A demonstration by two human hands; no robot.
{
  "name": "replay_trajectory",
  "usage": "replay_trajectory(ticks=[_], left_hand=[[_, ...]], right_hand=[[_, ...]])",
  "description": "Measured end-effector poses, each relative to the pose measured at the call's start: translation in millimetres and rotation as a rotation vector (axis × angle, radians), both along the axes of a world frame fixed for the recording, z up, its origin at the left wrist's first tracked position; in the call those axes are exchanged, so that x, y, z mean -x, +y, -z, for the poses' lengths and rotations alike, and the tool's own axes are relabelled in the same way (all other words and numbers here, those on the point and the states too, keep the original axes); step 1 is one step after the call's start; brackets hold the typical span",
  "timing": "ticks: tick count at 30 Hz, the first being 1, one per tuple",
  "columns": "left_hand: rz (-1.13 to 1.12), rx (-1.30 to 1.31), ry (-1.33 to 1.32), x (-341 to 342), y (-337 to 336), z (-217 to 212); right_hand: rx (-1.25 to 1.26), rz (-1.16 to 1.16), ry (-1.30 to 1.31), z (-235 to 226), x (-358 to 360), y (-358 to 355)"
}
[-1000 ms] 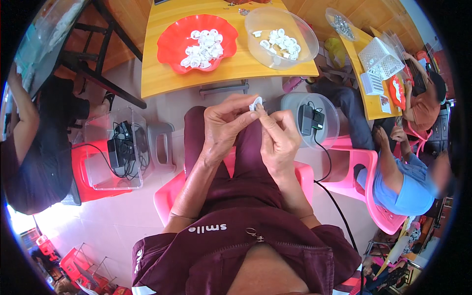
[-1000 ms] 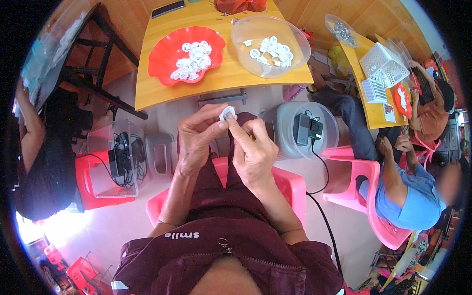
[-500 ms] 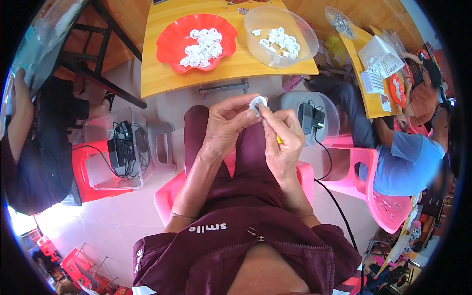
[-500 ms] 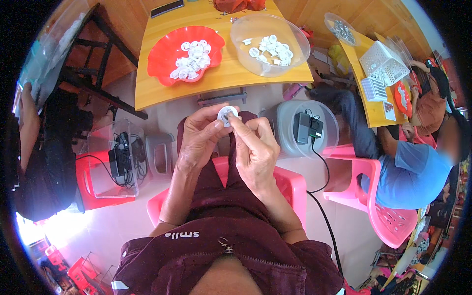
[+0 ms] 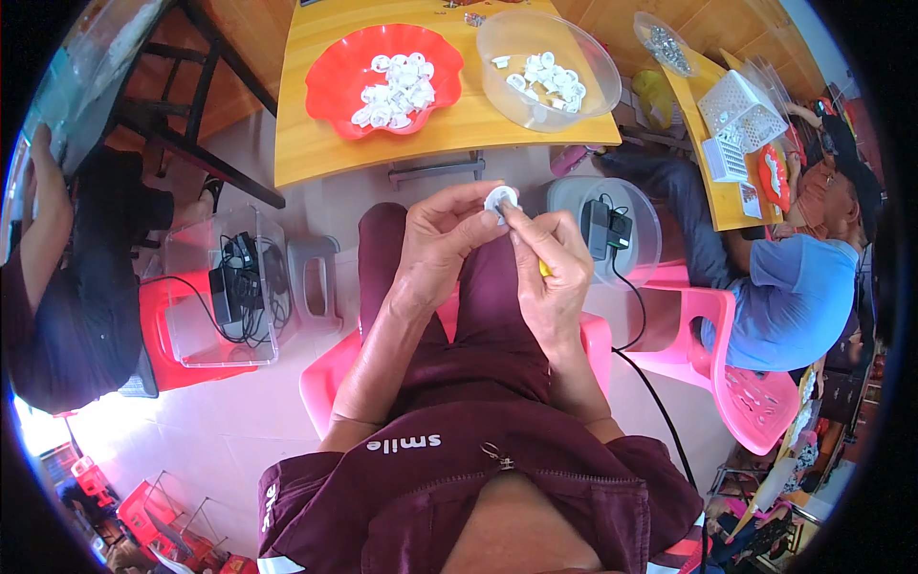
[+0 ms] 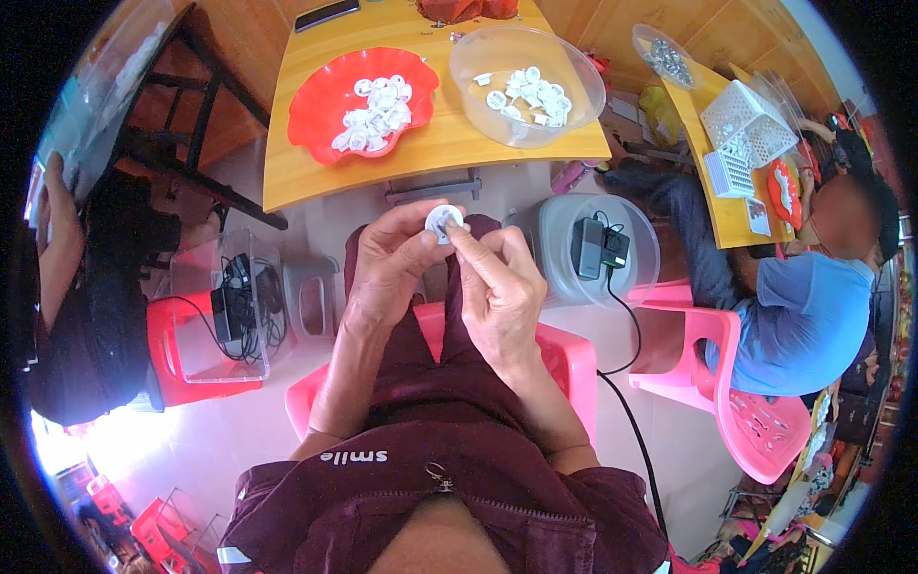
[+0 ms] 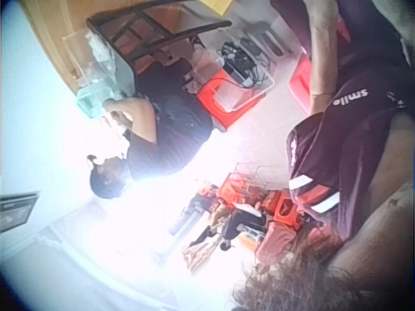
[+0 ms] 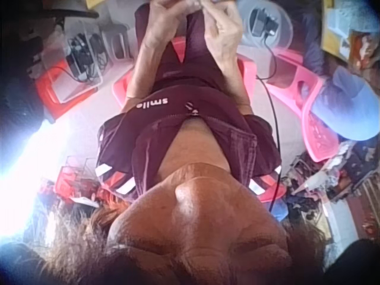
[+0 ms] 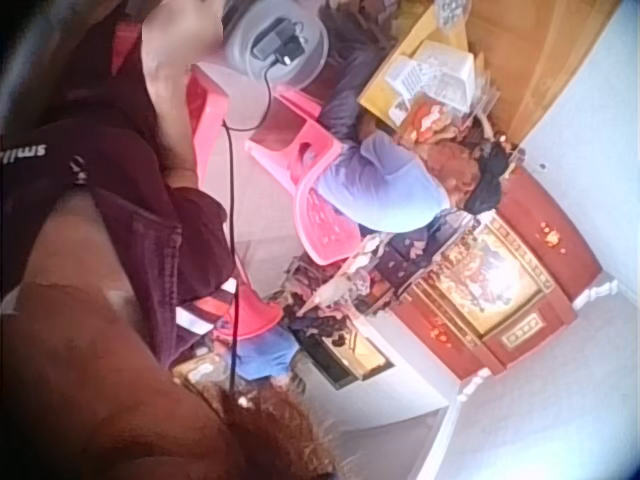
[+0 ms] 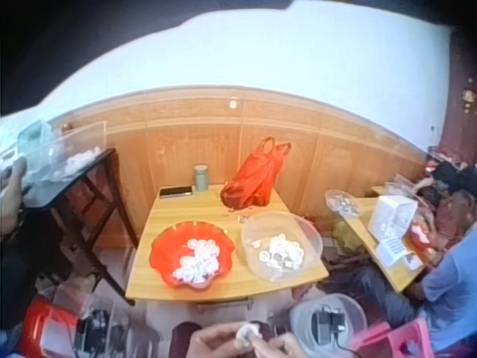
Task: Assembling small white plastic battery components using a handheld tool.
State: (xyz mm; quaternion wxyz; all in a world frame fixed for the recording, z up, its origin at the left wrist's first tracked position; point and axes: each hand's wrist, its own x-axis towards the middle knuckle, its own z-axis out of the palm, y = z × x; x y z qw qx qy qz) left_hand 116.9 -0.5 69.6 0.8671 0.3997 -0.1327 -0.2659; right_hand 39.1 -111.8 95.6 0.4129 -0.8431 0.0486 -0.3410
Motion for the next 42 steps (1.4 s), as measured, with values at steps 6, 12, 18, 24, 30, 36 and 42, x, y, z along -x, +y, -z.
replay_trajectory(ticks=[6,12,18,24,30,36,42], left_hand=[[0.041,0.099,0.071,3.7,-5.6,-4.6],[-0.049,0.034,0.002,6.8,-8.5,-2.1],[-0.183,0.01,-0.062,11.9,-15.0,-2.9],[-0.234,-0.011,-0.071,14.1,-19.6,-7.8],[-0.248,-0.036,-0.079,13.5,-21.9,-3.6],[-0.281,-0.089,-0.106,12.4,-21.4,-2.8],[-0.289,-0.104,-0.086,11.8,-18.9,-1.3]], right_hand=[[0.004,0.054,-0.083,5.5,-2.8,2.8],[0.005,0.102,-0.081,8.8,-5.1,5.8],[0.081,0.134,-0.101,10.4,-8.0,7.8],[0.01,0.135,-0.059,5.9,-7.7,12.4],[0.017,0.144,-0.045,4.9,-10.2,13.6],[0.089,0.167,0.042,7.7,-9.4,13.1],[0.097,0.173,0.06,7.4,-10.0,14.1]])
